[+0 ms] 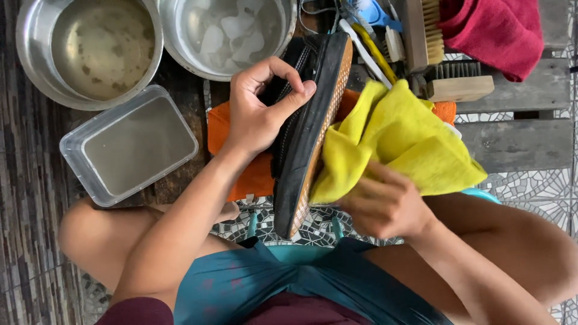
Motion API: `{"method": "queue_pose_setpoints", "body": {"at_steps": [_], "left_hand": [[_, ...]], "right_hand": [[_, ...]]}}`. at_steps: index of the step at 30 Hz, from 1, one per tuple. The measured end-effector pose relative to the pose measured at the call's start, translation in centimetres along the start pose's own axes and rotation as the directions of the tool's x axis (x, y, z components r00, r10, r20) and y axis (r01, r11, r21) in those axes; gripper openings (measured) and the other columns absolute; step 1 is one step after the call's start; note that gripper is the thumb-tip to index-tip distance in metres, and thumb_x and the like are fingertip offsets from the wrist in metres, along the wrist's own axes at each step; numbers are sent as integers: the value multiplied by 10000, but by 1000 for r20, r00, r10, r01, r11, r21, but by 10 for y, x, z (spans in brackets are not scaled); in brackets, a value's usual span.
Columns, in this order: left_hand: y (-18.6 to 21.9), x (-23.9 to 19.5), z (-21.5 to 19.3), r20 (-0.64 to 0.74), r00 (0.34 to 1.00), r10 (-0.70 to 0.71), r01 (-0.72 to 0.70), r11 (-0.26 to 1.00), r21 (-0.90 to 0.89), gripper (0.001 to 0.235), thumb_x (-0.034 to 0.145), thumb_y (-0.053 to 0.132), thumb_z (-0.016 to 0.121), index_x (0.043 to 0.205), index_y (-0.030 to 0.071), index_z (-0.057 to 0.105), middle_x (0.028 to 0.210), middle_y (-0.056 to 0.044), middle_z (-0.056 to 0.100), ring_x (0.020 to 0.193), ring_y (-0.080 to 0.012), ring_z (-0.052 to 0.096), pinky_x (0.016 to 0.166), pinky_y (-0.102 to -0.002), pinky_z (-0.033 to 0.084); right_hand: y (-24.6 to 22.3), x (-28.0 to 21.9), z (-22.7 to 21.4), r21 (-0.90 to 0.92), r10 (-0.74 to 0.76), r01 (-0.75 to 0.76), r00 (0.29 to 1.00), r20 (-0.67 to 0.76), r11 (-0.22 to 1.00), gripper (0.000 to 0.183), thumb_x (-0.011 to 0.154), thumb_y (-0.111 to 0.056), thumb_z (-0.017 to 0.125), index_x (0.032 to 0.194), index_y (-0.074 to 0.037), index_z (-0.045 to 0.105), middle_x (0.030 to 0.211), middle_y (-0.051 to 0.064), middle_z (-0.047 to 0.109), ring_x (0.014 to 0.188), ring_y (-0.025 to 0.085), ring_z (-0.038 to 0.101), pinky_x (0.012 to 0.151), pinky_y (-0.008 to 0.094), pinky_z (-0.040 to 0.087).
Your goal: The person scrubs the sole of a black shoe with a brush, then wipes it with a red cloth and a yellow cloth. Finally, they use a small tool to pick debris from the sole's grooves.
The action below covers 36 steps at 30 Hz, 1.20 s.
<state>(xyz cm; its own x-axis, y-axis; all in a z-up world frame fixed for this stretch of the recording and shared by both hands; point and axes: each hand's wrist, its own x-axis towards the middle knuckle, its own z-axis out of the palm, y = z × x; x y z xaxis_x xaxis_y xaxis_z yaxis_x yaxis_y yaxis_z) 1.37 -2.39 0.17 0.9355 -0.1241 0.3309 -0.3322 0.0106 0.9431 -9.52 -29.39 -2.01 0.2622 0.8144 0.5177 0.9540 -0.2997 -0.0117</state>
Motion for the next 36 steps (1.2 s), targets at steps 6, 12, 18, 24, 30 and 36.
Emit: {"method": "queue_pose_setpoints", "body": {"at_steps": [6, 12, 18, 24, 30, 36], "left_hand": [[-2, 1, -1, 18, 1000, -6, 6, 1000, 2, 169, 1028, 191, 824, 914, 188, 699, 911, 61, 719, 904, -90, 643, 982, -305, 522], [-2, 2, -1, 32, 999, 1, -1, 1000, 10, 170, 1040, 191, 816, 926, 176, 690, 917, 52, 709, 900, -94, 637, 985, -301, 516], [-2, 1, 0, 30, 1000, -8, 8, 1000, 4, 176, 1036, 183, 822, 921, 179, 689, 914, 58, 713, 893, -88, 638, 984, -294, 516], [-1, 3, -1, 39, 999, -28, 28, 1000, -1, 181, 1049, 182, 819, 931, 173, 682, 924, 49, 698, 900, -93, 616, 944, -274, 499], [-4, 3, -2, 66, 998, -3, 2, 1000, 10, 163, 1059, 193, 812, 956, 169, 688, 946, 32, 712, 933, -109, 651, 1016, -306, 541], [-4, 0, -7, 142, 990, 1, 9, 997, -71, 452, 1134, 357, 774, 1523, 211, 596, 1609, -74, 635, 1202, -247, 820, 954, -318, 733]], "right_hand": [[6, 38, -25, -96, 343, -344, 939, -26, 934, 137, 1031, 0, 768, 1079, -88, 861, 891, 92, 878, 743, 203, 844, 824, 469, 764], [10, 39, -38, 69, 543, -539, 835, -93, 840, 534, 775, 104, 561, 1196, 20, 879, 1355, 196, 822, 1102, 369, 876, 962, 512, 715], [-7, 48, -33, 267, 617, -580, 782, -80, 770, 514, 859, -5, 645, 1355, 77, 754, 1417, 273, 764, 1317, 455, 806, 1124, 599, 698], [-19, 70, -29, -16, 550, -557, 815, 183, 831, 521, 915, -23, 684, 1429, 65, 699, 1456, 272, 764, 1355, 454, 759, 1201, 770, 513], [-19, 63, -36, -307, 472, -374, 800, 371, 875, 513, 929, -129, 621, 1398, 45, 736, 1345, 183, 790, 1327, 322, 701, 1304, 710, 353], [10, 73, -65, 136, 477, -527, 832, 282, 839, 334, 857, 40, 659, 1046, -137, 870, 965, 64, 890, 935, 259, 846, 1169, 796, 522]]}}
